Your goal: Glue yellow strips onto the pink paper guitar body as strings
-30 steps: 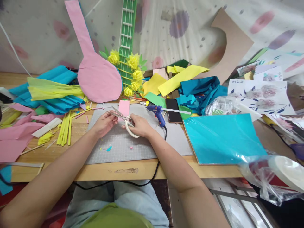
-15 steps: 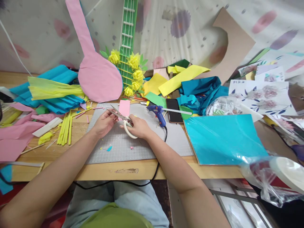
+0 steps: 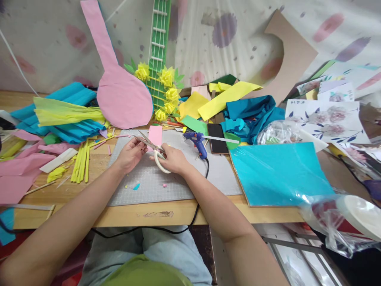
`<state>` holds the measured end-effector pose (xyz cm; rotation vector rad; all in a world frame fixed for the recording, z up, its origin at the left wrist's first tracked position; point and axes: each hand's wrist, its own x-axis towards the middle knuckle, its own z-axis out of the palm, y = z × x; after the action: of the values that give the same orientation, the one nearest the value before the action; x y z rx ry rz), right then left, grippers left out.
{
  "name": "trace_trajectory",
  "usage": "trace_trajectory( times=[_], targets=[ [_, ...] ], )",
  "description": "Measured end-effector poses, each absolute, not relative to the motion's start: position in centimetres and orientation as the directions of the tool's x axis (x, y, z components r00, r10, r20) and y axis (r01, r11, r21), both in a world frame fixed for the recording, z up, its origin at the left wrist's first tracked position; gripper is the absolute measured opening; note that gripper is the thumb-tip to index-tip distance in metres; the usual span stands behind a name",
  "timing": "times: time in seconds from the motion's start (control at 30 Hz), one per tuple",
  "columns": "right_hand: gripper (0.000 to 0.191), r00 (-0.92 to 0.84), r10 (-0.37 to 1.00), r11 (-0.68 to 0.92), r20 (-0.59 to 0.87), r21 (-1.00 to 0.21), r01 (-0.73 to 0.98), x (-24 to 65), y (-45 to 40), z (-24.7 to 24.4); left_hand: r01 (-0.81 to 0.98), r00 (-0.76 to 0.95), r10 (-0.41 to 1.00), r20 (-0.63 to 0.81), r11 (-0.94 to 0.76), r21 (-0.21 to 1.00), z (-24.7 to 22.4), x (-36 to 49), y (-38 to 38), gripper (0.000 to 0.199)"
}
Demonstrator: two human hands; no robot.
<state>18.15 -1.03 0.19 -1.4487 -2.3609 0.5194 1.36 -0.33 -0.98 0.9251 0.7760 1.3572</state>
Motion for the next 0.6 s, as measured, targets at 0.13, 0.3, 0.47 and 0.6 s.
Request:
trace_trajectory(
  times=[0.13,0.3,0.47,0.6],
  targets=[
    [0.036,-0.429,0.900,0.416,0.081,-0.457,0.787,18.07,-1.07,0.16,-0.450,0.061,0.995,0.077,-0.042,0.892,-0.94,1.46,-0.41,0.020],
    [0.040,-0.415,0.905,0.412,0.093,-0.433,0.802,17.77,-1.14,-0.09,-0.431,0.055,0.996,0.069,-0.038,0.901,-0.90,1.52,-0.43,0.022],
    [0.044,-0.378,0.920,0.389,0.104,-0.373,0.843,17.59,-1.08,-0.23,-0.434,0.062,0.996,0.069,-0.035,0.900,-1.11,1.52,-0.33,0.019],
    [0.046,-0.362,0.925,0.378,0.111,-0.316,0.870,17.79,-0.85,-0.14,-0.472,0.069,0.995,0.067,-0.026,0.881,-1.43,1.30,-0.09,0.018]
  ],
)
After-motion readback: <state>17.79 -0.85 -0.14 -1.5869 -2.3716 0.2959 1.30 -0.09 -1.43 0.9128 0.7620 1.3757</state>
